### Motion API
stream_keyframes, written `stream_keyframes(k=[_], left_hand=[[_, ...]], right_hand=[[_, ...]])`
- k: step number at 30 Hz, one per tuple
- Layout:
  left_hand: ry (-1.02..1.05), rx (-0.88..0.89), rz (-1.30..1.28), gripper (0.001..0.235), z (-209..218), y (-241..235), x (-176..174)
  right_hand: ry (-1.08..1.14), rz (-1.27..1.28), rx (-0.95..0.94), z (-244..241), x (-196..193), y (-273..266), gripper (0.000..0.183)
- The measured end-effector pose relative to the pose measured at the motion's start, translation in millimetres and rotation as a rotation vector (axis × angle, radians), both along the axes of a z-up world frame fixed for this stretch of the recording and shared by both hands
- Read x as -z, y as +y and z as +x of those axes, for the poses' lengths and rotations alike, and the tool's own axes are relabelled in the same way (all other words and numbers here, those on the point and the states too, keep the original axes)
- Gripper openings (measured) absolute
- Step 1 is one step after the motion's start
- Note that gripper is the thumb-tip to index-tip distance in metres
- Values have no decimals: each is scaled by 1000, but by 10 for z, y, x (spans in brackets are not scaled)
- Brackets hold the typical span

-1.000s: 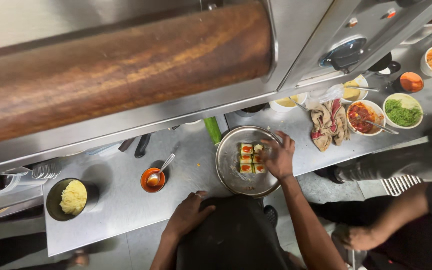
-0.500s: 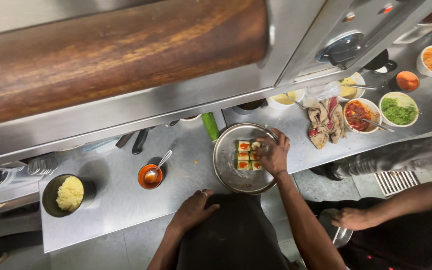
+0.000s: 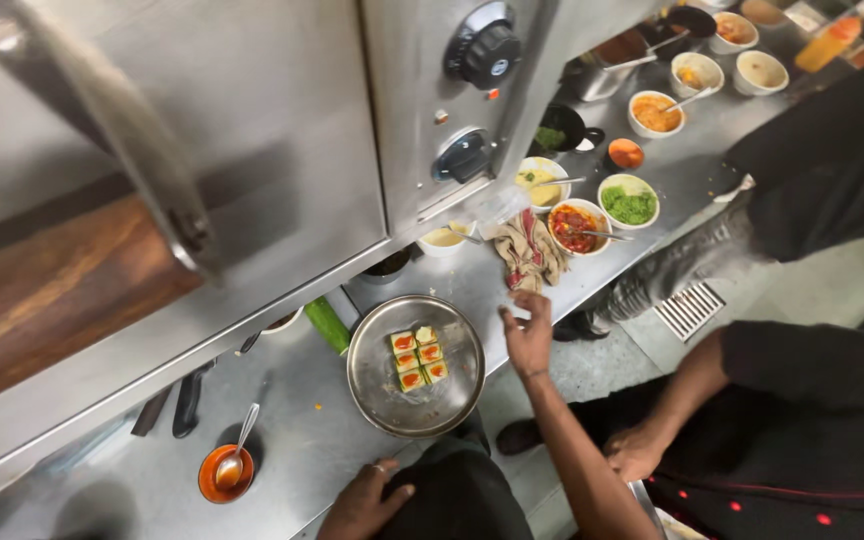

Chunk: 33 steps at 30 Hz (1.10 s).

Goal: The person assembles sushi rolls by hand, placing fillings onto thin orange sheets, rolling them into cylinders, and arranging them on a metal tray. The person then uses a spoon to drizzle red sauce over the finished rolls.

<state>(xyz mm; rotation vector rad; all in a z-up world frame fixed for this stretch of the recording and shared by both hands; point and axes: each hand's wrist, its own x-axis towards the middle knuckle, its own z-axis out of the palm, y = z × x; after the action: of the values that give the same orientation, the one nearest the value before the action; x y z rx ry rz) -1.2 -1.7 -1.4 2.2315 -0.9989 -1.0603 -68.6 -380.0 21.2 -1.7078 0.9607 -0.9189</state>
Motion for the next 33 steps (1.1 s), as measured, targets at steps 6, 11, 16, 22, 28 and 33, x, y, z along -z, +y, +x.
stream_keyframes(k=[6,11,16,22,28,33], left_hand=[[-8,43,-65,59,-214,-241,-221],[13,49,-31,59,-234,-466,-574],[80,-14,13,61,-296,-553,-758],[107,-5,48,62,-378,-362,-794],[58,143,74,63,-224,-317,-831],[42,30,45,68,-58,-224,-909]], right_hand=[[311,463,-213,-594,148,-591,26],[561,403,-260,-1041,439,-836,30],[480,441,-98,-1244,688,-880,28],[419,383,-140,-1189,431,-596,28],[683,123,-441,-994,-515,-214,30],[785,-34,-339,-832,-957,-156,35]])
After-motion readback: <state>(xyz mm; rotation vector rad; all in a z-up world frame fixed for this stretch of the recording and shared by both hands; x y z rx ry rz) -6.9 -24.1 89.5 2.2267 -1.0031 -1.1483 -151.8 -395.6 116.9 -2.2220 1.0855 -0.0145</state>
